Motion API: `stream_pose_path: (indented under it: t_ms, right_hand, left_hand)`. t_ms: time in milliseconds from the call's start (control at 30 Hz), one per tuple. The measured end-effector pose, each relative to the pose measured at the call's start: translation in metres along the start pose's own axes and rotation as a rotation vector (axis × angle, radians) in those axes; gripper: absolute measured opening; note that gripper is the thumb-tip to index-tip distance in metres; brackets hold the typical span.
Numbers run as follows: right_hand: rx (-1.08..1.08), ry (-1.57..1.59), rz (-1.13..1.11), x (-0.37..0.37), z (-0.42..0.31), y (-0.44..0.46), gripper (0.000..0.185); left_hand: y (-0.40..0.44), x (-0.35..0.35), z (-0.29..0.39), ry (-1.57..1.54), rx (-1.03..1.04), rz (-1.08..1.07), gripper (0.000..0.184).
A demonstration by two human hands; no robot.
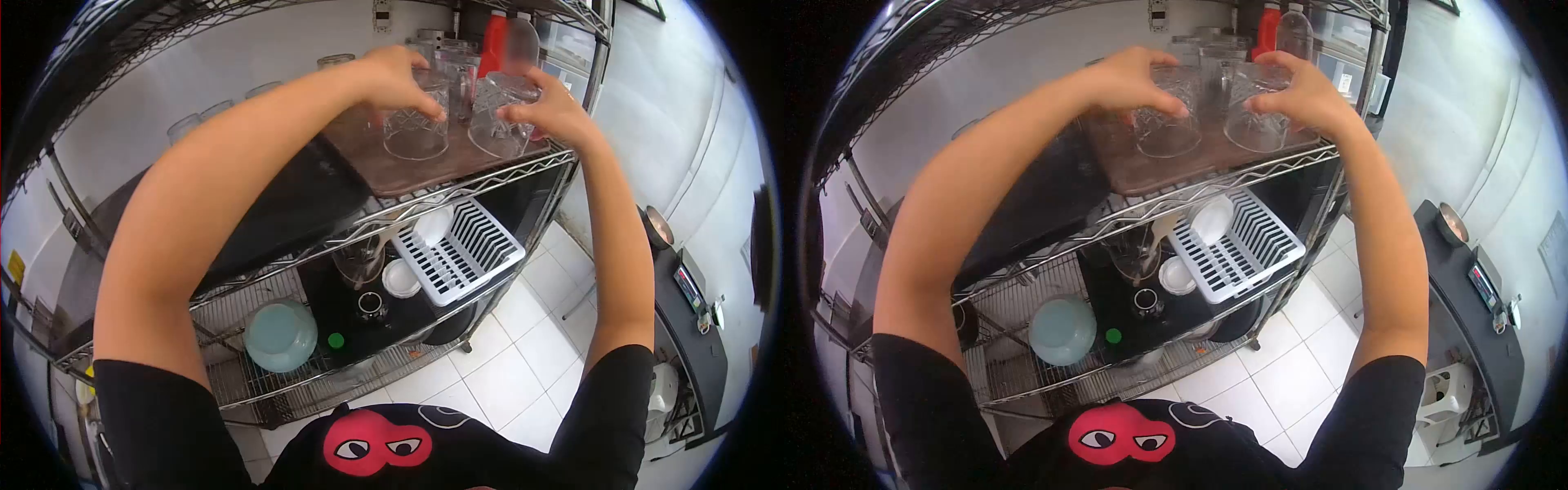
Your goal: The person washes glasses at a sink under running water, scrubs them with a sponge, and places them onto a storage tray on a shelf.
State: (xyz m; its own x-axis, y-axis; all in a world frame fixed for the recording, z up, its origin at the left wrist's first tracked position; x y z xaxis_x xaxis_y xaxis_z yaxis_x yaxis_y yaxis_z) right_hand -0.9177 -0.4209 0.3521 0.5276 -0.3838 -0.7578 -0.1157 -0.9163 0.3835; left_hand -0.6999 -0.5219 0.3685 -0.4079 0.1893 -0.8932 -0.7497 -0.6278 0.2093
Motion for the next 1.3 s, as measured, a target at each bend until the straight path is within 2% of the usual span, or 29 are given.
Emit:
stream_pose_path:
  t_ms: [100, 433, 633, 733, 800, 933, 1000, 1067, 1133, 1233, 1300]
  right_hand:
    - [-0.113, -0.03, 0.064, 0.005, 0.019, 0.007, 0.067]
    - [-0.182, -0.006, -0.049, 0.012, 0.035, 0.033, 0.07]
    - [-0.272, -0.041, -0.01, 0.025, 0.051, 0.043, 0.072]
    - [-0.277, -0.109, 0.024, 0.027, 0.058, 0.047, 0.071]
    - [-0.259, -0.255, 0.091, 0.025, 0.055, 0.042, 0.07]
    - [-0.296, -0.236, 0.091, 0.025, 0.057, 0.039, 0.066]
    - [-0.332, -0.248, 0.112, 0.026, 0.057, 0.038, 0.063]
    - [-0.33, -0.232, 0.106, 0.025, 0.055, 0.035, 0.061]
    - [-0.318, -0.237, 0.095, 0.023, 0.053, 0.031, 0.06]
    - [-0.316, -0.281, 0.088, 0.023, 0.051, 0.029, 0.057]
    - [-0.353, -0.327, 0.114, 0.025, 0.051, 0.029, 0.055]
  left_hand:
    - [0.031, 0.015, 0.007, 0.071, -0.019, 0.002, 0.089]
    - [0.071, 0.036, 0.007, 0.054, -0.192, 0.029, 0.085]
    - [0.086, 0.041, 0.002, 0.097, -0.241, -0.075, 0.086]
    - [0.084, 0.042, 0.003, 0.117, -0.226, -0.051, 0.086]
    - [0.075, 0.034, 0.006, 0.153, -0.198, -0.139, 0.082]
    - [0.075, 0.031, -0.011, 0.172, -0.083, -0.212, 0.074]
    - [0.094, 0.035, -0.035, 0.362, 0.055, -0.16, 0.073]
    - [0.091, 0.036, -0.031, 0.478, 0.108, -0.134, 0.072]
    - [0.086, 0.037, -0.026, 0.519, 0.069, -0.133, 0.072]
    - [0.083, 0.036, -0.029, 0.581, 0.178, -0.088, 0.07]
    - [0.057, 0.035, -0.015, 0.613, 0.112, -0.085, 0.071]
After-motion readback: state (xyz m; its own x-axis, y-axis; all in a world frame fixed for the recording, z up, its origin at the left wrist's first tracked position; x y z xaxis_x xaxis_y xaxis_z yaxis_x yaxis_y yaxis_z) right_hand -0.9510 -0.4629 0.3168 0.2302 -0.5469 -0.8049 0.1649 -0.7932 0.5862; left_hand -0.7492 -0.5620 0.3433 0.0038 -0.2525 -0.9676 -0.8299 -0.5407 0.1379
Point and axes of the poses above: each hand's wrist, its own y-axis towards the middle knuckle, its own x-axis out of the palm, z = x × y, the point moved 1 cm from there along y, towards the middle knuckle, and after that the axes turned 5 degrees about -z, right-handed, at the moved point
